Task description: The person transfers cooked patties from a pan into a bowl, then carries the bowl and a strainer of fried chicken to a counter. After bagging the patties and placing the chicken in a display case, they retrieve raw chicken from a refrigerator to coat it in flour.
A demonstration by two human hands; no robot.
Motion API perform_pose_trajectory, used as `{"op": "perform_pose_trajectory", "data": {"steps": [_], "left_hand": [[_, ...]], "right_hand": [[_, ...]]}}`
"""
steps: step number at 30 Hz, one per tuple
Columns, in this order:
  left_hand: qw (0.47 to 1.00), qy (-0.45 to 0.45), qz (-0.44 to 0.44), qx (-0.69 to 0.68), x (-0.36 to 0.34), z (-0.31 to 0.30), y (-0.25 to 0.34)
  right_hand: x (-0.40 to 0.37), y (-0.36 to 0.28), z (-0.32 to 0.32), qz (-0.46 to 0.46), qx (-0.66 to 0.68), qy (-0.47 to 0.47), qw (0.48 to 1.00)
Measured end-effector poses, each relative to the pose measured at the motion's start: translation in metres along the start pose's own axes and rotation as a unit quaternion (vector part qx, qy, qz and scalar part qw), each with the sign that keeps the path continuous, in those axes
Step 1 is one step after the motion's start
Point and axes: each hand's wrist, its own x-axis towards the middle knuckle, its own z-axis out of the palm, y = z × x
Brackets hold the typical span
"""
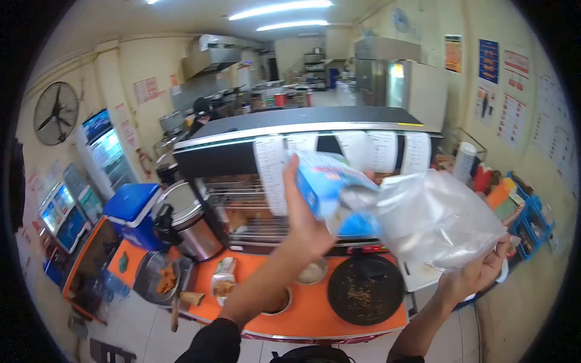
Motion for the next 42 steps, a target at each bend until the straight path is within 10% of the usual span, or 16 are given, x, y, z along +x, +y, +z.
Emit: {"op": "perform_pose_trajectory", "data": {"steps": [14, 18, 24, 32, 34, 36, 37, 39, 42], "left_hand": [[0.947, 0.016, 0.033, 0.318, 0.335, 0.007, 0.016], [0.894, 0.238, 0.092, 0.367, 0.351, 0.014, -0.036], [0.824, 0.302, 0.048, 0.477, 0.429, -0.033, -0.07], [0.887, -0.058, 0.044, 0.456, 0.211, 0.052, -0.033], [0.828, -0.252, 0.008, 0.502, 0.111, 0.055, -0.029], [0.584, -0.399, 0.026, 0.706, 0.018, 0.032, -0.03], [0.659, -0.374, -0.062, 0.65, -0.033, -0.002, -0.044], [0.604, -0.305, -0.031, 0.735, -0.123, -0.063, -0.07], [0.749, -0.081, -0.141, 0.642, -0.22, -0.161, -0.088]], "right_hand": [[-0.004, 0.066, -0.109, 0.256, -0.165, -0.161, 0.939], [-0.008, 0.081, -0.13, 0.267, -0.122, -0.161, 0.942], [-0.025, 0.081, -0.146, 0.291, -0.113, -0.186, 0.931], [-0.05, 0.064, -0.135, 0.266, -0.147, -0.26, 0.916], [-0.063, 0.055, -0.125, 0.299, -0.152, -0.309, 0.89], [-0.081, 0.042, -0.113, 0.317, -0.143, -0.371, 0.861], [-0.09, 0.035, -0.104, 0.318, -0.132, -0.408, 0.845], [-0.116, 0.021, -0.095, 0.339, -0.111, -0.487, 0.797], [-0.161, 0.008, -0.093, 0.353, -0.067, -0.596, 0.718]]}}
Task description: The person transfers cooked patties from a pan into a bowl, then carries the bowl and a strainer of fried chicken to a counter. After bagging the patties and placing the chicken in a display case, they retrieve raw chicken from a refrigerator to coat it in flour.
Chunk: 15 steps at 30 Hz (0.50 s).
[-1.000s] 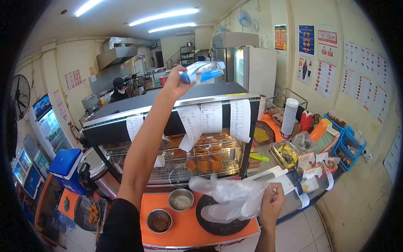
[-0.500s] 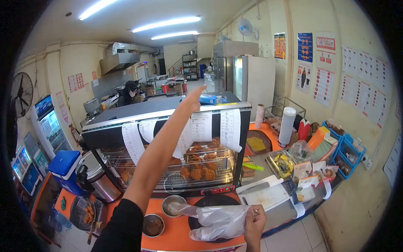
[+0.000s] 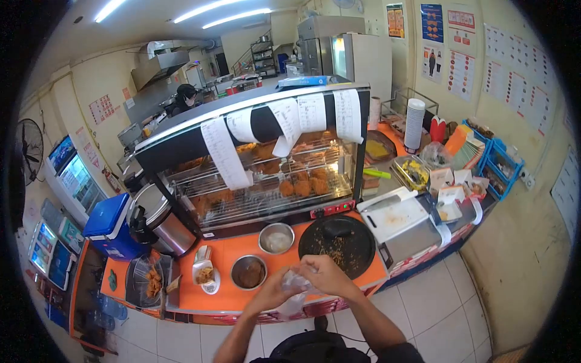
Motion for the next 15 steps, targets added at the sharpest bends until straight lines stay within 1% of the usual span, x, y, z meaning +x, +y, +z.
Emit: {"op": "perform_pose_trajectory", "data": {"steps": [1, 2, 3, 4, 6, 7, 8, 9, 11, 12, 14, 15], "left_hand": [[0.996, 0.023, -0.06, -0.054, -0.026, 0.005, -0.025], [0.991, 0.054, -0.066, -0.101, -0.052, 0.013, -0.033], [0.983, 0.086, -0.07, -0.149, -0.075, 0.021, -0.038], [0.971, 0.119, -0.07, -0.196, -0.093, 0.026, -0.043], [0.96, 0.136, -0.086, -0.228, -0.119, 0.036, -0.068], [0.956, 0.143, -0.096, -0.239, -0.126, 0.038, -0.094], [0.95, 0.152, -0.108, -0.249, -0.136, 0.04, -0.109], [0.947, 0.173, -0.107, -0.25, -0.142, 0.037, -0.097], [0.972, 0.212, 0.007, -0.103, -0.149, 0.028, -0.095], [0.966, 0.226, -0.019, -0.127, -0.154, 0.023, -0.095], [0.954, 0.243, -0.06, -0.163, -0.162, 0.007, -0.083], [0.951, 0.247, -0.067, -0.174, -0.165, -0.001, -0.074]], "right_hand": [[-0.007, 0.007, 0.015, -0.016, -0.005, -0.039, 0.999], [-0.019, 0.01, 0.029, -0.028, -0.011, -0.079, 0.996], [-0.031, 0.007, 0.041, -0.018, -0.029, -0.123, 0.992], [-0.039, 0.006, 0.053, 0.021, 0.016, -0.106, 0.994], [-0.056, 0.011, 0.076, 0.102, 0.104, -0.072, 0.987], [-0.059, 0.03, 0.082, 0.111, 0.117, -0.045, 0.986], [-0.064, 0.024, 0.084, 0.109, 0.095, -0.021, 0.989], [-0.061, 0.017, 0.083, 0.109, 0.075, -0.002, 0.991], [-0.051, 0.012, 0.086, 0.117, 0.043, 0.024, 0.992], [-0.047, 0.015, 0.089, 0.127, 0.028, 0.035, 0.991], [-0.033, 0.017, 0.096, 0.116, 0.159, -0.002, 0.98], [-0.03, 0.011, 0.104, 0.119, 0.165, -0.006, 0.979]]}}
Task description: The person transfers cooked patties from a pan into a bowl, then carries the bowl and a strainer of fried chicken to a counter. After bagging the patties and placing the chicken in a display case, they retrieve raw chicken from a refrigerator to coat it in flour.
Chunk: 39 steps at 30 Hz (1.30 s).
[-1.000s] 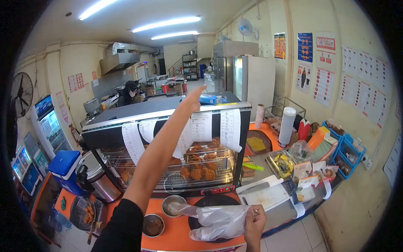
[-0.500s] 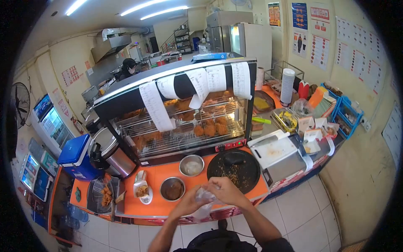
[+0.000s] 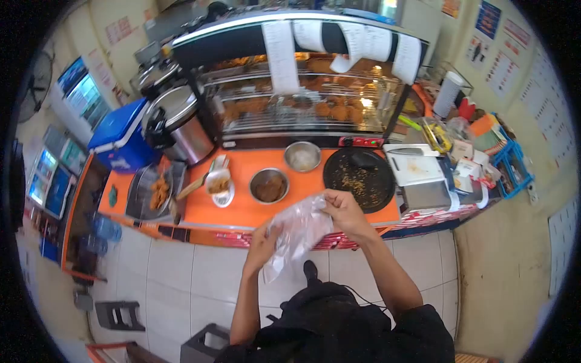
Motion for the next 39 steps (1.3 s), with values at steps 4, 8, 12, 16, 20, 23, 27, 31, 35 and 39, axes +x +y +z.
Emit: {"op": "perform_pose_trajectory", "data": {"steps": [4, 8, 12, 16, 20, 23, 27, 31, 35, 39], "left_hand": [[0.912, 0.275, 0.16, 0.26, 0.0, -0.009, 0.001], [0.912, 0.324, 0.176, 0.177, -0.031, 0.017, 0.014], [0.955, 0.249, 0.149, 0.067, -0.024, 0.048, 0.031], [0.953, 0.275, 0.117, -0.043, -0.025, 0.029, 0.006], [0.89, 0.427, 0.146, -0.058, -0.042, -0.007, 0.006], [0.857, 0.476, 0.177, -0.085, -0.063, -0.03, -0.008], [0.884, 0.409, 0.218, -0.07, -0.108, -0.057, -0.024], [0.95, 0.208, 0.173, -0.154, -0.129, -0.047, -0.005], [0.986, 0.144, 0.068, 0.049, -0.099, -0.007, 0.005], [0.98, 0.176, 0.087, -0.043, -0.079, 0.021, -0.004]], "right_hand": [[0.01, -0.011, 0.021, -0.01, -0.004, -0.009, 1.0], [0.022, 0.016, 0.03, -0.035, -0.017, -0.006, 0.999], [0.009, 0.016, 0.065, 0.035, 0.043, -0.097, 0.994], [0.014, 0.023, 0.071, -0.013, 0.088, -0.057, 0.994], [0.021, 0.027, 0.04, -0.046, 0.076, 0.006, 0.996], [0.011, 0.002, 0.04, -0.048, 0.089, -0.007, 0.995], [0.003, 0.003, 0.028, -0.053, 0.046, 0.037, 0.997], [0.007, 0.022, 0.014, -0.033, 0.061, 0.055, 0.996], [-0.005, 0.018, 0.044, -0.02, 0.004, 0.016, 1.0], [-0.024, 0.019, 0.087, 0.006, -0.099, -0.029, 0.995]]}}
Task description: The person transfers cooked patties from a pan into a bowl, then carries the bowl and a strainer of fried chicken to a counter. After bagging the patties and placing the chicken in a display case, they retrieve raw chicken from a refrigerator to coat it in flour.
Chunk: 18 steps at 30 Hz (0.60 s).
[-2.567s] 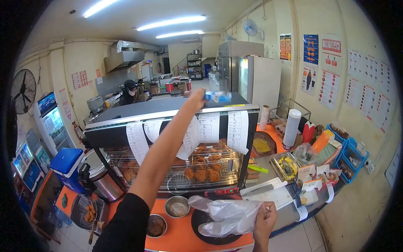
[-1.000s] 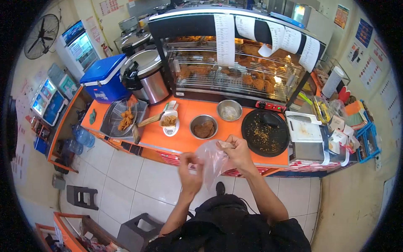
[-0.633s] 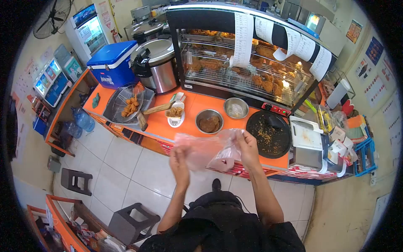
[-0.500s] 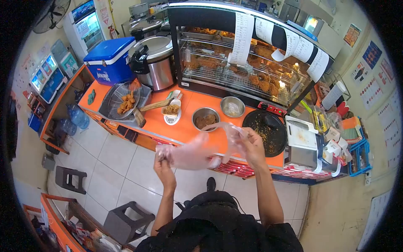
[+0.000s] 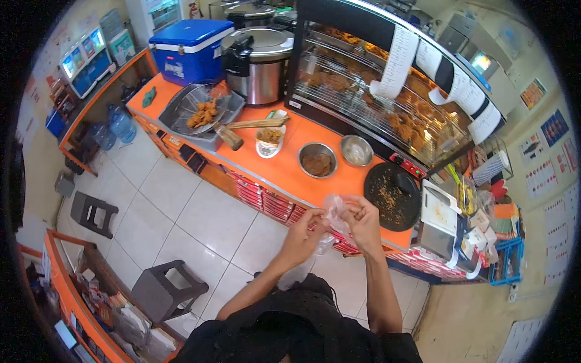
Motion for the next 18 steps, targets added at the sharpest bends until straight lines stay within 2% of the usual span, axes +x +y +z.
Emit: {"op": "perform_pose_trajectory", "data": {"steps": [2, 3, 6, 10, 14, 18], "left_hand": [[0.999, 0.024, -0.011, 0.035, -0.002, -0.003, 0.003], [0.995, 0.023, -0.002, 0.097, -0.004, -0.007, 0.002], [0.974, 0.029, 0.031, 0.221, -0.011, -0.024, 0.011], [0.988, 0.013, -0.051, 0.143, -0.016, -0.034, 0.006], [0.99, 0.04, -0.014, 0.136, -0.024, -0.04, -0.006], [0.988, 0.052, 0.014, 0.147, -0.03, -0.047, 0.012]], "right_hand": [[-0.001, 0.016, 0.011, -0.032, -0.041, -0.017, 0.999], [-0.003, 0.02, 0.016, -0.028, -0.048, -0.011, 0.998], [-0.01, 0.03, 0.027, -0.032, -0.015, -0.022, 0.999], [-0.015, 0.031, 0.041, -0.01, -0.067, -0.092, 0.993], [-0.014, 0.028, 0.051, -0.023, -0.052, -0.087, 0.995], [-0.013, 0.031, 0.059, -0.004, -0.063, -0.06, 0.996]]}}
